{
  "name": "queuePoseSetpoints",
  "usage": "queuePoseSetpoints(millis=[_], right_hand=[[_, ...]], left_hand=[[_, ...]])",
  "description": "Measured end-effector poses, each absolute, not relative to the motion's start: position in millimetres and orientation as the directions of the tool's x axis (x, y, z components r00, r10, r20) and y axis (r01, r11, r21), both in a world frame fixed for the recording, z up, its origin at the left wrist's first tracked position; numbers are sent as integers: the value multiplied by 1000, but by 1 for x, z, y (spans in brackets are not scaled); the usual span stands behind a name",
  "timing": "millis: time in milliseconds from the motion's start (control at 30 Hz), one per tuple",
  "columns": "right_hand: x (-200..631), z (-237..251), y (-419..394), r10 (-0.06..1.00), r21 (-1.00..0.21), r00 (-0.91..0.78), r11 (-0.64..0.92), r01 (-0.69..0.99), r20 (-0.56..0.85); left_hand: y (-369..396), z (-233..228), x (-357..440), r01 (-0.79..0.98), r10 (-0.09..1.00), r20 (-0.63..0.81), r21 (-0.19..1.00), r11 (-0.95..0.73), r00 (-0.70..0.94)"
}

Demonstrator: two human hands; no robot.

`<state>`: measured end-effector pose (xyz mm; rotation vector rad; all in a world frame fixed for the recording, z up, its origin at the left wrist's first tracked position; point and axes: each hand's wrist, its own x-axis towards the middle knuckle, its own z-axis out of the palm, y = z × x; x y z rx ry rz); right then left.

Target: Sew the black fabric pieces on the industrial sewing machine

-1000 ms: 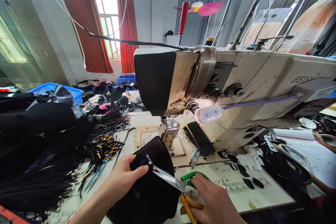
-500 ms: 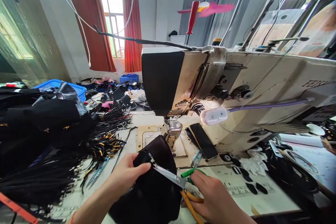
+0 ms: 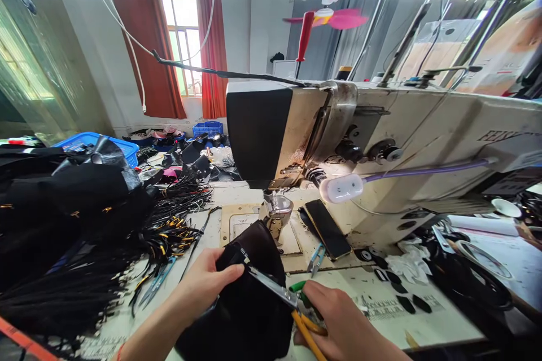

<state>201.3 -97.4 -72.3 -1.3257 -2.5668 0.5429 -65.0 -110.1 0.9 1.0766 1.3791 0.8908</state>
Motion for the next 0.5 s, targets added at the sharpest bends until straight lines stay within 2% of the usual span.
queuePoseSetpoints(millis=[167, 367, 500], right_hand=[[201, -73, -95, 807, -390, -590, 551, 738, 21], [200, -80, -91, 734, -224, -630, 679, 699, 254], [200, -82, -88, 681, -141, -651, 720, 680, 336]], left_hand=[[-111, 0, -63, 111, 949, -313, 945, 308, 31], [-108, -4, -67, 91, 950, -312, 947, 309, 20], [-108, -6, -69, 79, 951, -308, 949, 305, 26]])
